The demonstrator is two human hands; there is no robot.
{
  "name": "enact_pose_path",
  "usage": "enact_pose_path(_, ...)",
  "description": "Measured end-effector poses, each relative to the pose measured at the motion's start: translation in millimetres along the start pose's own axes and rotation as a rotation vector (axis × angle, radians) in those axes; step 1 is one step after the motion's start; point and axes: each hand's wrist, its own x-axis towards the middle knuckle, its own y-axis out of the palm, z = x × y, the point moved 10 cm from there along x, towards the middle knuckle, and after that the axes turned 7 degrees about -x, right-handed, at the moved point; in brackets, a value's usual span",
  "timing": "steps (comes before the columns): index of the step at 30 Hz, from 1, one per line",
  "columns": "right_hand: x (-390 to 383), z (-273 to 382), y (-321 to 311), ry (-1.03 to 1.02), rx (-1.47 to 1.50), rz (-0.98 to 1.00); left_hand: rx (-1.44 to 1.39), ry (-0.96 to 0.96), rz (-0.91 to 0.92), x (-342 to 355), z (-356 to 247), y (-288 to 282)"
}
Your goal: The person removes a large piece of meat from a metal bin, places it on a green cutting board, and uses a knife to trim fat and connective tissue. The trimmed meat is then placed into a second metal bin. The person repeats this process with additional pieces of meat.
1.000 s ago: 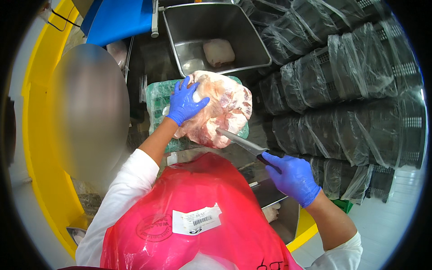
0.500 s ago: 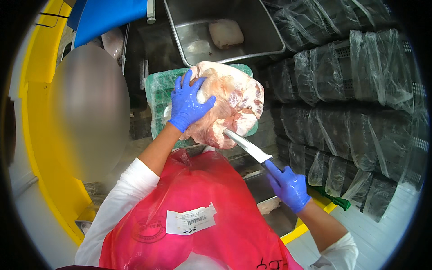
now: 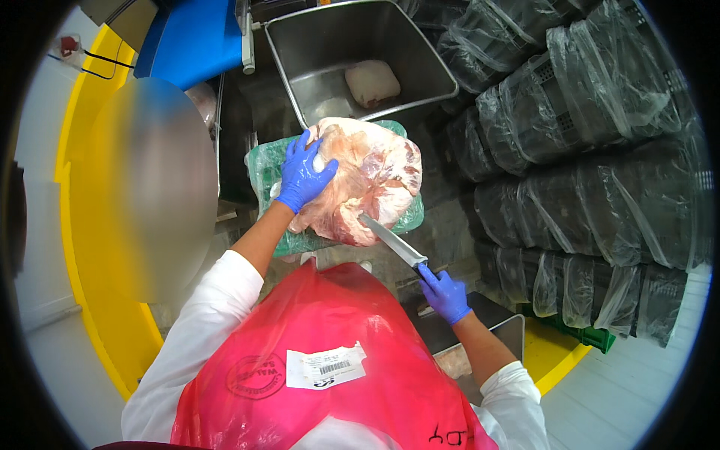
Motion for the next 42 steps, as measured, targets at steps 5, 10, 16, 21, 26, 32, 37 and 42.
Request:
enact_pose_path(5,14.4,42.1,-93.5,0.031,-0.058,0.096,0.019,0.016,-0.025,-0.2,2.6,1.3)
enact_pose_path(10,81.1,71.6,-197.9,-0.217,-0.231,0.153,0.017,-0.005,-0.025,-4.6,0.9,-3.5)
enact_pose_path(16,130.2,84.1,-260.9,-0.232,-0.195,0.346,-0.060,-0.045,-0.041,-7.4,6.1,-4.3)
enact_pose_path(21,120.4,99.5,-247.2,-0.141,-0.199,0.381,-0.043,-0.121,0.003,-8.5,5.7,-7.0)
enact_pose_path(26,124.7,124.0,-247.2,-0.168,-0.288,0.419,-0.023,-0.109,-0.048,-9.1,7.3,-7.7)
enact_pose_path(32,139.5,147.9,-233.0,-0.288,-0.316,0.491,-0.033,-0.110,-0.043,-12.1,3.0,-8.5)
enact_pose_path(37,119.2,147.6,-200.9,-0.208,-0.373,0.508,-0.021,-0.121,-0.050,-11.0,6.9,-9.2)
enact_pose_path(42,72.7,96.5,-155.1,-0.119,-0.251,0.359,-0.009,-0.103,-0.058,-12.6,8.1,-5.3)
